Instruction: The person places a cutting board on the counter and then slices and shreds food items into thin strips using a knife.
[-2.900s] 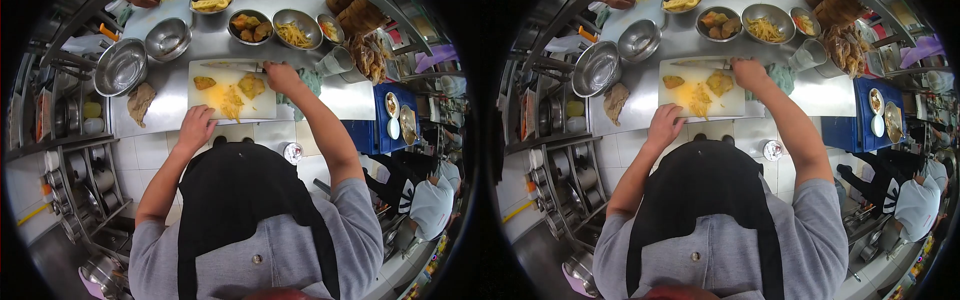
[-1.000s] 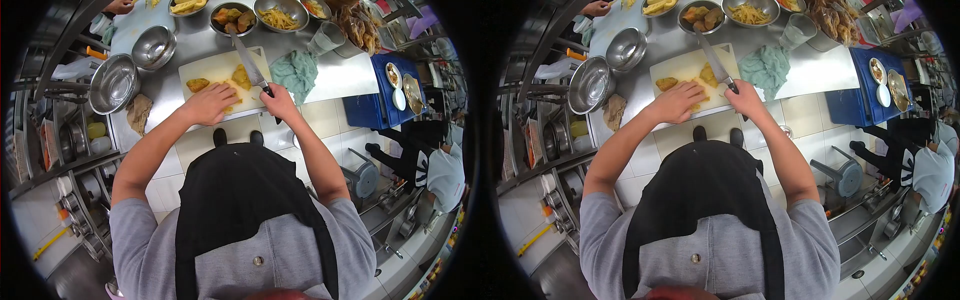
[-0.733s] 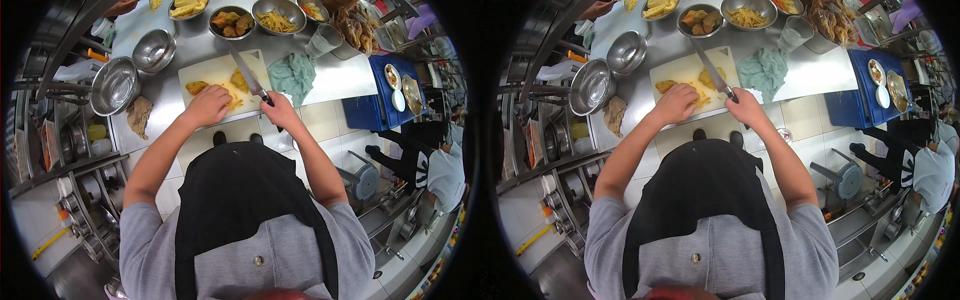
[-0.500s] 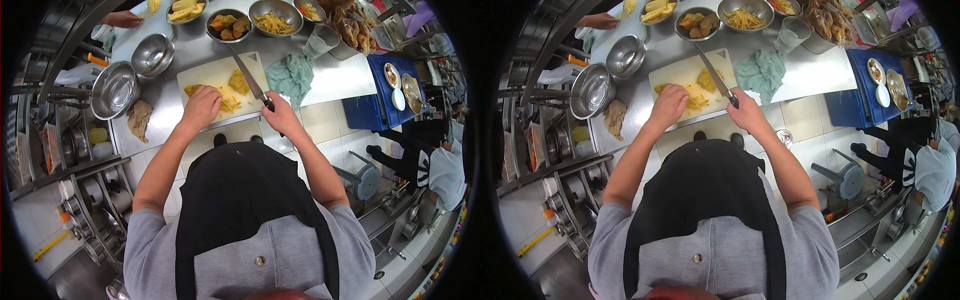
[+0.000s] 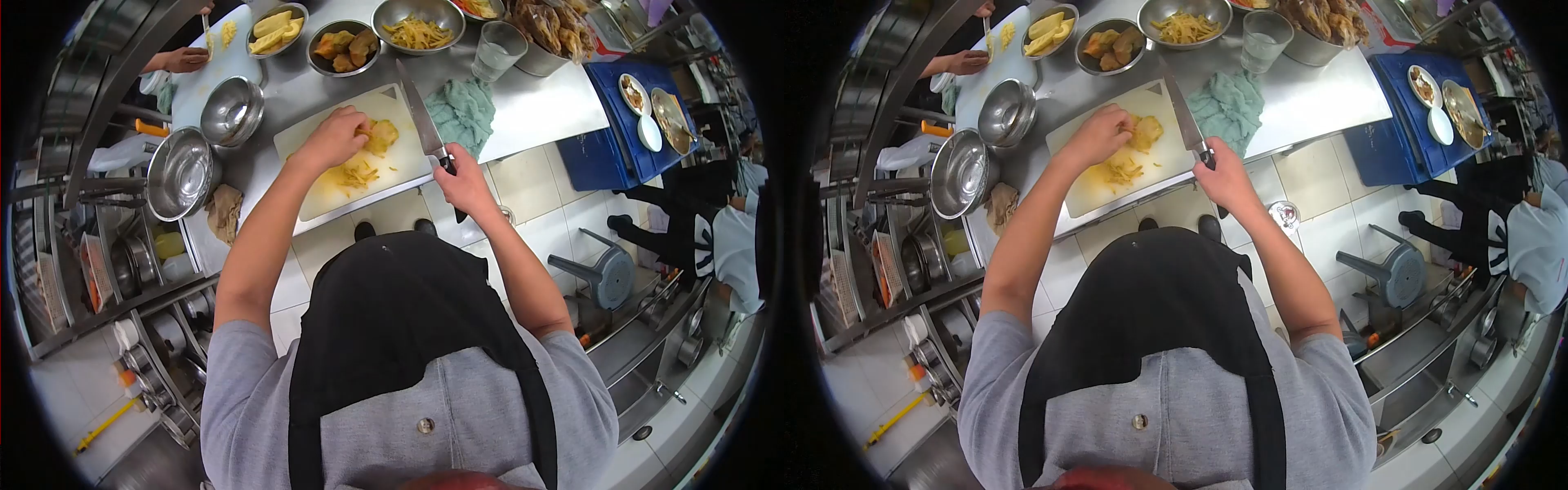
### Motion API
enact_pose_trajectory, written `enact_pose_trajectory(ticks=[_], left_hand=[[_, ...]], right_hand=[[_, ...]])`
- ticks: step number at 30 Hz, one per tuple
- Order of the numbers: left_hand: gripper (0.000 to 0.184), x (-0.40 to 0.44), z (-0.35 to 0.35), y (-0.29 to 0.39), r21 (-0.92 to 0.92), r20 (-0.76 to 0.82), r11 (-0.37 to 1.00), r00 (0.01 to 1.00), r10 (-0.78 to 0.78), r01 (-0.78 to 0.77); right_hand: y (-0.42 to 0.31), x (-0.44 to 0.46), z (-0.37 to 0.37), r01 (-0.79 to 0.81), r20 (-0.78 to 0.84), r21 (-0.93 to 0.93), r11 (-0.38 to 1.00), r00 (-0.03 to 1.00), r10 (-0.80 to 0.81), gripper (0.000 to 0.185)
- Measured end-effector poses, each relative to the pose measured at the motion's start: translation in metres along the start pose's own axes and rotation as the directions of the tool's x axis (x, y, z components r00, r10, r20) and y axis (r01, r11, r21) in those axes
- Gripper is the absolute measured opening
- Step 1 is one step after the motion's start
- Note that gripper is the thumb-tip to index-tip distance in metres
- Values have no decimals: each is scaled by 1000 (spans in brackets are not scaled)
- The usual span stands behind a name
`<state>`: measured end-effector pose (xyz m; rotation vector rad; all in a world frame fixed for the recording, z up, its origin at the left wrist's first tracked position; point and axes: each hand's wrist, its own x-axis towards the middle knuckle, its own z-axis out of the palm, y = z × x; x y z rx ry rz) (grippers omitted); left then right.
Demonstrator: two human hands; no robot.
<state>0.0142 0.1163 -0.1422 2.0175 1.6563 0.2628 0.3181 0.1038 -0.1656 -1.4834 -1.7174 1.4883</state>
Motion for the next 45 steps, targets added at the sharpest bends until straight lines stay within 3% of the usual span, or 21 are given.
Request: enact_pose_trajectory(ticks=[3, 7, 9, 10, 12, 15, 19, 21, 22, 24, 27, 28, 30, 34, 37, 39, 43, 45], left_hand=[[24, -7, -15, 5, -90, -50, 996, 999, -15, 10], [25, -10, -31, 17, -151, 5, 987, 998, -59, 60], [29, -4, -31, 26, -265, 223, 954, 971, -81, 141], [29, 0, -22, 21, -264, 223, 954, 972, -80, 139], [30, 10, -1, 13, 106, 57, 975, 980, 191, -196], [30, 15, 4, 14, 248, 81, 942, 974, 212, -226], [29, 12, 0, 13, 280, 73, 921, 963, 261, -271], [30, 13, -8, 17, 91, 131, 994, 990, 53, -65], [30, 16, -15, 22, 92, 134, 993, 989, 56, -69], [33, 26, -25, 28, -157, 194, 984, 980, -47, 79], [33, 51, -19, 28, -67, 311, 994, 948, -65, 90], [33, 56, -15, 26, -69, 310, 994, 949, -63, 88], [29, 61, -7, 24, 103, 228, 993, 973, 33, -58], [25, 62, -2, 18, 161, 268, 982, 962, 53, -98], [22, 57, -2, 17, 44, 264, 999, 965, -13, 2], [23, 47, -4, 12, -178, 155, 971, 979, -131, 158], [25, 19, -23, -9, -345, 8, 921, 982, -190, 181], [29, -8, -40, -20, -500, -219, 858, 941, -259, 120]], right_hand=[[1, -2, -3, -3, 12, 17, 1000, 1000, 3, 42], [0, -3, -5, -14, 20, 19, 1000, 1000, 13, 36], [6, -1, -4, -12, 23, 24, 1000, 1000, 12, 36], [8, 1, -3, -10, 29, 26, 1000, 1000, 9, 36], [7, 1, -3, 3, 23, 9, 1000, 1000, -4, 36], [12, 1, 2, 36, -4, 16, 999, 999, -36, 36], [17, 0, 3, 92, -21, 18, 996, 996, -92, 35], [21, 0, 3, 127, -53, -7, 992, 990, -127, 35], [23, 0, 3, 162, -79, -34, 986, 983, -164, 34], [22, -1, 1, 121, -55, -14, 993, 991, -122, 34], [25, -1, 2, 91, -40, 18, 996, 995, -90, 32], [25, -1, 2, 102, -49, 34, 994, 994, -100, 31], [25, -4, 1, 77, -49, 34, 996, 996, -75, 31], [26, -9, 0, 32, -12, 117, 993, 999, -31, 31], [20, -11, -3, 7, 0, 75, 997, 1000, -7, 34], [7, -14, -9, 10, -3, 10, 1000, 1000, -10, 36], [-8, -25, -12, 48, 53, -198, 979, 998, -38, 38], [-25, -37, -17, 63, 125, -256, 965, 992, -31, 37]])
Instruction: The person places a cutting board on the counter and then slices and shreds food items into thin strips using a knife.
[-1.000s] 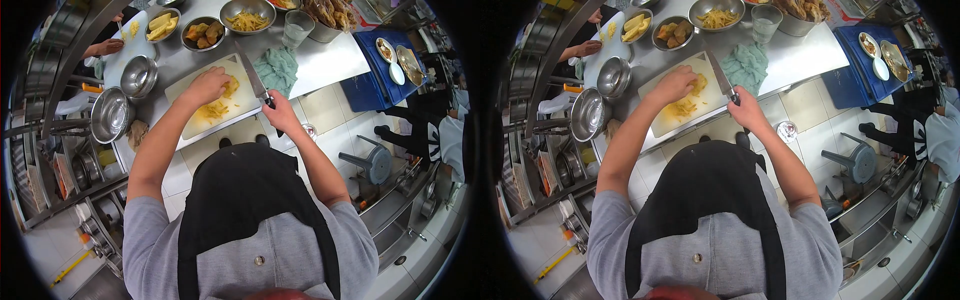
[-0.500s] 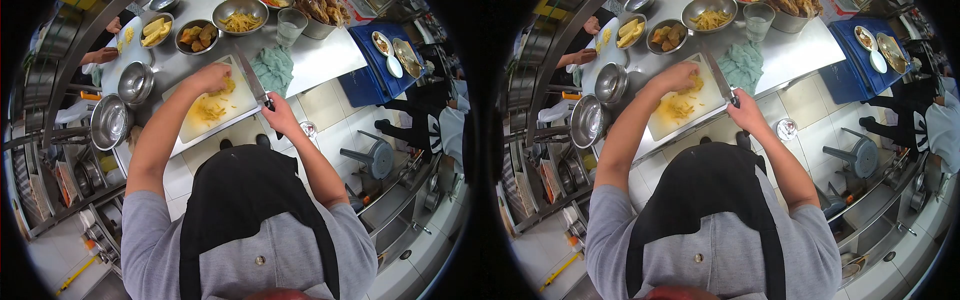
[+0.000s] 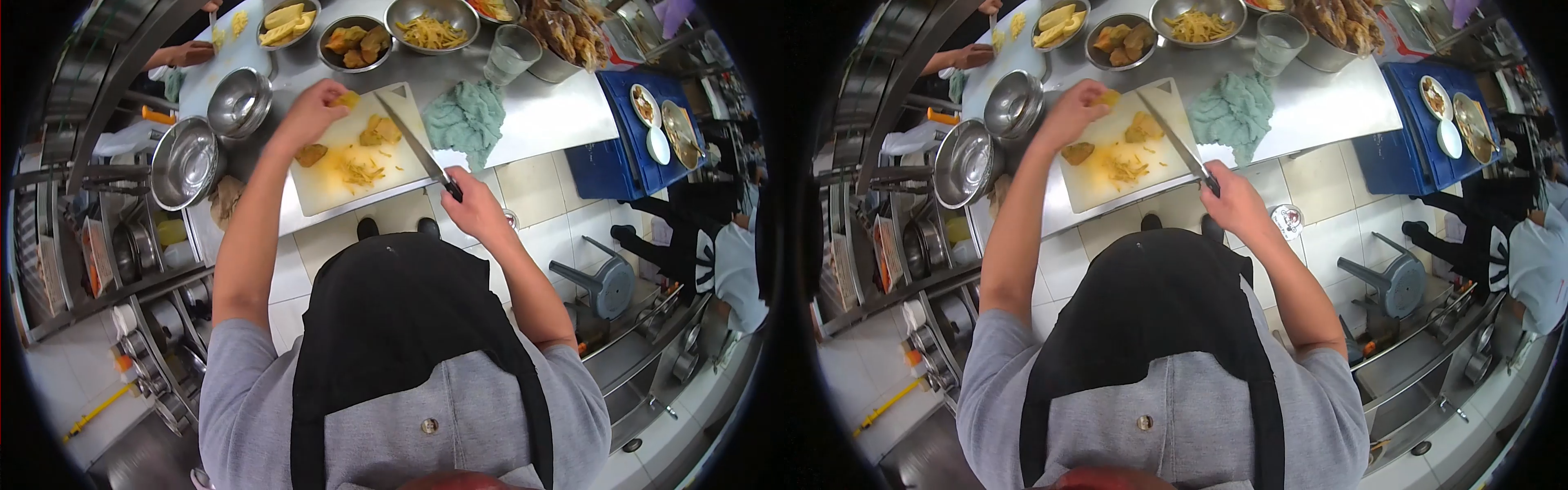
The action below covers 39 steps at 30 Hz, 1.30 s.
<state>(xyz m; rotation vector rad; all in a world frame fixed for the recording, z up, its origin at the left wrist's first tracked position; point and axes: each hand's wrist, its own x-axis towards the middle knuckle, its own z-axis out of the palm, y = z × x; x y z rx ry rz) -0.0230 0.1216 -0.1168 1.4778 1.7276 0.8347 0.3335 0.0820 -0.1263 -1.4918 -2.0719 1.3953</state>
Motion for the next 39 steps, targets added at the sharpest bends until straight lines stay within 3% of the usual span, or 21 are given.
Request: enact_pose_trajectory(ticks=[2, 4, 6, 8, 12, 14, 16, 18, 19, 21, 22, 24, 28, 31, 34, 36, 39], left_hand=[[31, -16, -34, -12, -18, -29, 997, 996, -81, 80], [33, -35, -58, -20, -41, -59, 987, 986, -159, 156], [32, -63, -69, -23, -125, -123, 978, 975, -185, 170], [33, -85, -71, -20, -90, -133, 973, 966, -224, 213], [30, -112, -58, -35, -114, -81, 957, 958, -276, 266], [31, -118, -46, -41, -100, -27, 962, 966, -258, 254], [32, -114, -22, -30, -155, -9, 960, 972, -237, 233], [38, -103, 4, -32, -75, 185, 986, 973, -135, 151], [38, -99, 15, -19, -80, 184, 985, 974, -135, 152], [44, -93, 31, 2, 242, 180, 959, 965, -191, 145], [44, -94, 36, -5, 236, 179, 961, 965, -190, 145], [44, -102, 47, -23, 387, -18, 915, 991, 133, -116], [41, -124, 63, -26, 365, -151, 930, 988, 17, 39], [34, -133, 80, -30, 427, -156, 904, 983, 95, -20], [26, -135, 88, -38, 461, -153, 885, 976, 155, -68], [18, -133, 85, -44, 484, -126, 850, 944, 304, -209], [16, -118, 77, -48, 497, -130, 819, 909, 396, -286]], right_hand=[[-3, -9, 1, 12, 73, -58, 998, 997, -7, 35], [2, -11, 2, 143, 255, -102, 984, 960, -113, 35], [5, -9, 8, 202, 303, -83, 976, 938, -169, 29], [23, 0, 20, 348, 399, -91, 933, 871, -286, 27], [2, 5, 15, 160, 433, -61, 985, 894, -118, 24], [2, 9, 15, 73, 362, -181, 981, 932, -2, 25], [-1, 8, 12, 21, 334, -133, 991, 942, 24, 25], [-1, 7, 13, -26, 291, -130, 991, 955, 63, 30], [-1, 6, 16, -27, 292, -135, 990, 954, 66, 30], [-2, 5, 24, 125, 268, -203, 971, 961, -67, 35], [-2, 6, 27, 124, 269, -209, 970, 961, -65, 35], [0, 7, 35, 237, 311, -329, 914, 941, -132, 38], [-5, 6, 40, 279, 311, -364, 888, 936, -167, 35], [5, 5, 46, 356, 281, -339, 871, 922, -268, 31], [6, 4, 46, 376, 304, -326, 867, 910, -280, 29], [5, 6, 44, 370, 307, -336, 866, 912, -271, 29], [2, 8, 39, 351, 314, -347, 870, 917, -245, 28]])
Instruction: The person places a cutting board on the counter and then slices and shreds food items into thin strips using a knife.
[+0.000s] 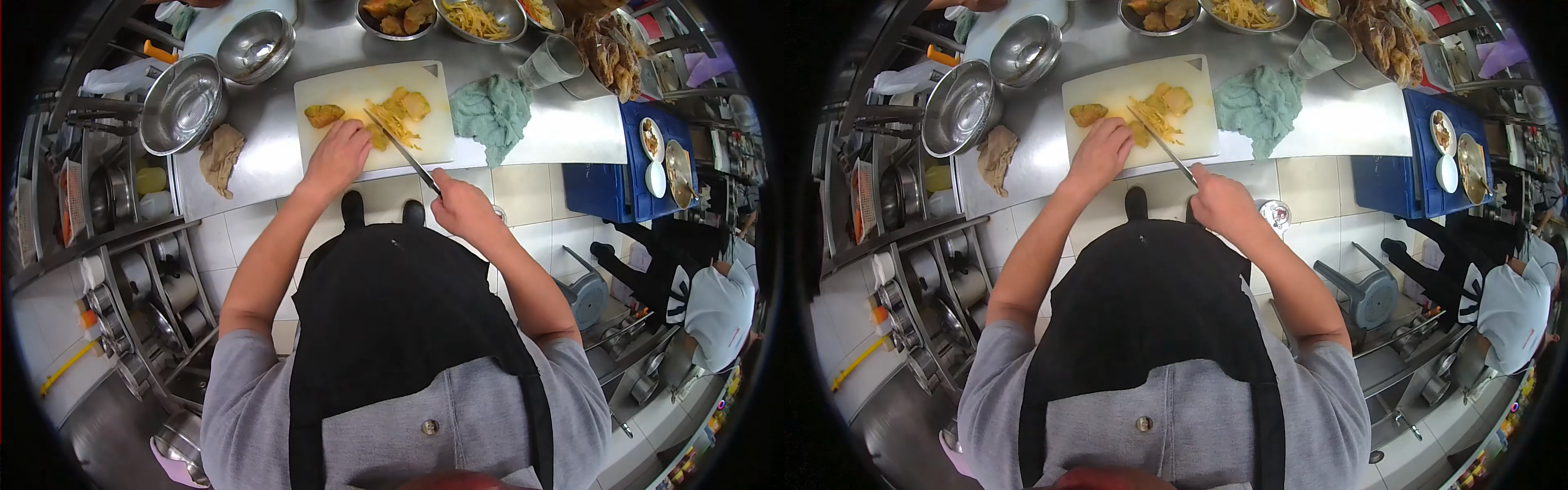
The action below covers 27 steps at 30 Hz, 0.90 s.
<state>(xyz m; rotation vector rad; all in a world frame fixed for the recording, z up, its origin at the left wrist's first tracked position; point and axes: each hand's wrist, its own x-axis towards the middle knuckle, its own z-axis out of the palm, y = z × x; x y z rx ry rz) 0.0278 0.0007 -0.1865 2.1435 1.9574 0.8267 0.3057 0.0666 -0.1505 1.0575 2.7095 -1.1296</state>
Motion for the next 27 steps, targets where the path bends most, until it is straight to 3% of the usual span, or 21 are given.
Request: enact_pose_trajectory(ticks=[1, 3, 7, 9, 16, 24, 27], left_hand=[[16, 1, -4, 0, -2, -3, 1000, 1000, -3, 3], [17, 2, -11, -2, 3, 149, 1000, 989, 2, -3], [21, -6, -10, 8, -23, 137, 999, 990, -42, 46], [22, -3, -5, 12, -3, 1, 1000, 1000, -11, 11], [26, 8, -1, 3, 38, 65, 998, 997, 52, -54], [24, -2, 7, 11, 44, -23, 983, 983, 181, -180], [26, -4, 11, 12, 52, -40, 987, 987, 155, -153]], right_hand=[[0, 0, -2, -14, 12, 1, 1000, 1000, 14, 28], [1, -1, 1, 6, -1, -8, 1000, 1000, -6, 27], [3, 1, 4, -18, 25, -13, 1000, 1000, 19, 27], [2, 2, 2, -20, 30, -16, 1000, 999, 20, 27], [-1, 5, -3, 15, 51, -54, 998, 999, -12, 26], [-1, 6, 2, 20, 47, -182, 983, 999, -11, 25], [-8, 5, -8, 17, 65, -222, 975, 998, -3, 23]])
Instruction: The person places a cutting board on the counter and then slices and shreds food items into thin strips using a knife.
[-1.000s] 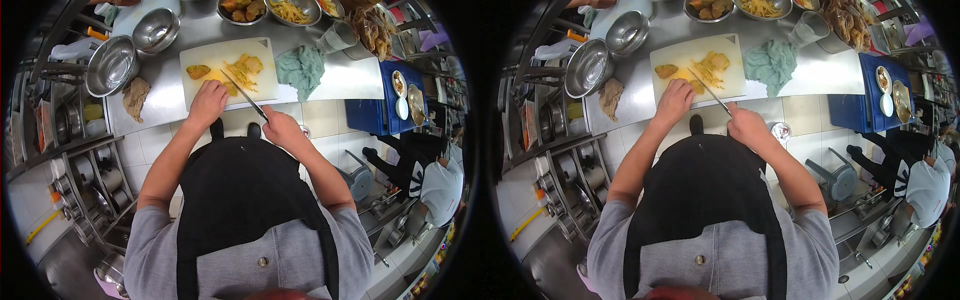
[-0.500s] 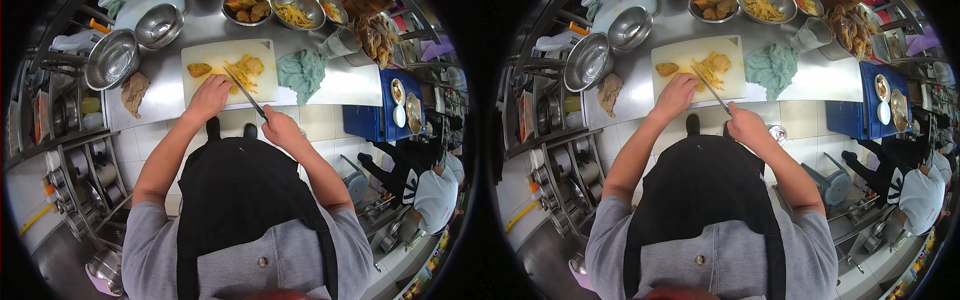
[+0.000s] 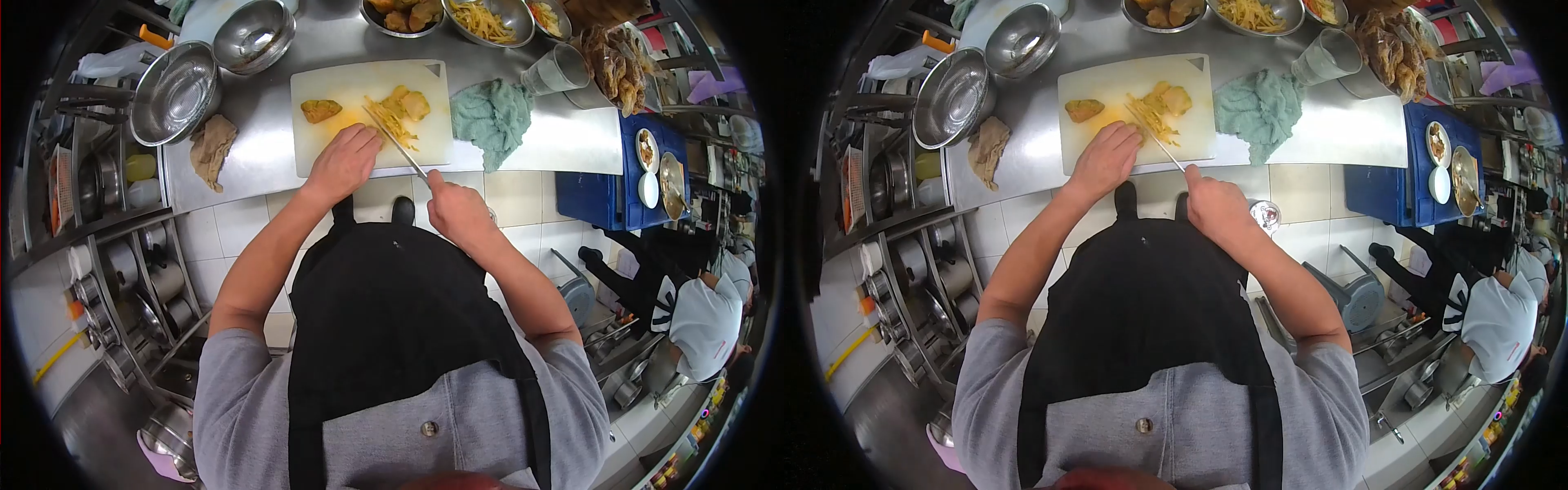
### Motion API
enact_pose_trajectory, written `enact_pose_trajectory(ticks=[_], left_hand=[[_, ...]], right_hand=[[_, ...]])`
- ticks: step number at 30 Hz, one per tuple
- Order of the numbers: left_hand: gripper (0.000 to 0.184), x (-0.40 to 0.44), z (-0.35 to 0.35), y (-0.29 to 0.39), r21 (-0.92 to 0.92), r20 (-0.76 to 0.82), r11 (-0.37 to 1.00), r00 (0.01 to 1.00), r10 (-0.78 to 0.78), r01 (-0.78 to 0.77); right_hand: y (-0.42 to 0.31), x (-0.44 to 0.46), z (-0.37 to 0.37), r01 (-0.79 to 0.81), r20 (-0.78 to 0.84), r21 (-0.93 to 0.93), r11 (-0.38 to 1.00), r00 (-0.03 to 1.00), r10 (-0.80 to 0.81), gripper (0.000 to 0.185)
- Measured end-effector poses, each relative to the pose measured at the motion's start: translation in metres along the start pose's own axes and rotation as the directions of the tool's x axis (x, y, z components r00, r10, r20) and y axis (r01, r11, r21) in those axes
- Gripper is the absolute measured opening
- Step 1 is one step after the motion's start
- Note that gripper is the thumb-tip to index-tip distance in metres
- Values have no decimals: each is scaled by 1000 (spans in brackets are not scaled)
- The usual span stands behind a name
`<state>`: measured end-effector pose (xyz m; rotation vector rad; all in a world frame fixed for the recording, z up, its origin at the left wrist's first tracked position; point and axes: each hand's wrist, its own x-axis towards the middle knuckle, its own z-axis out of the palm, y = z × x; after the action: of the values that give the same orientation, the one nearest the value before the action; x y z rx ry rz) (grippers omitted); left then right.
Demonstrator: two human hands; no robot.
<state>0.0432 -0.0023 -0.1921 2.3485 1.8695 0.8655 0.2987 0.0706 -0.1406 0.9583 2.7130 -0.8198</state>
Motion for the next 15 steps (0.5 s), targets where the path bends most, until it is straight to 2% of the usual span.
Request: enact_pose_trajectory(ticks=[7, 10, 15], left_hand=[[29, -2, 8, -3, -8, -31, 1000, 999, -14, 13], [29, -1, 10, -5, -21, -41, 1000, 999, -9, 8], [28, -3, 13, -6, -20, -87, 1000, 996, 4, -5]], right_hand=[[-12, -19, -17, 21, 24, -154, 988, 1000, -17, 18], [-16, -21, -25, 10, 70, -165, 986, 998, 2, 18], [-2, 8, 7, -14, 97, -166, 986, 995, 30, 21]])
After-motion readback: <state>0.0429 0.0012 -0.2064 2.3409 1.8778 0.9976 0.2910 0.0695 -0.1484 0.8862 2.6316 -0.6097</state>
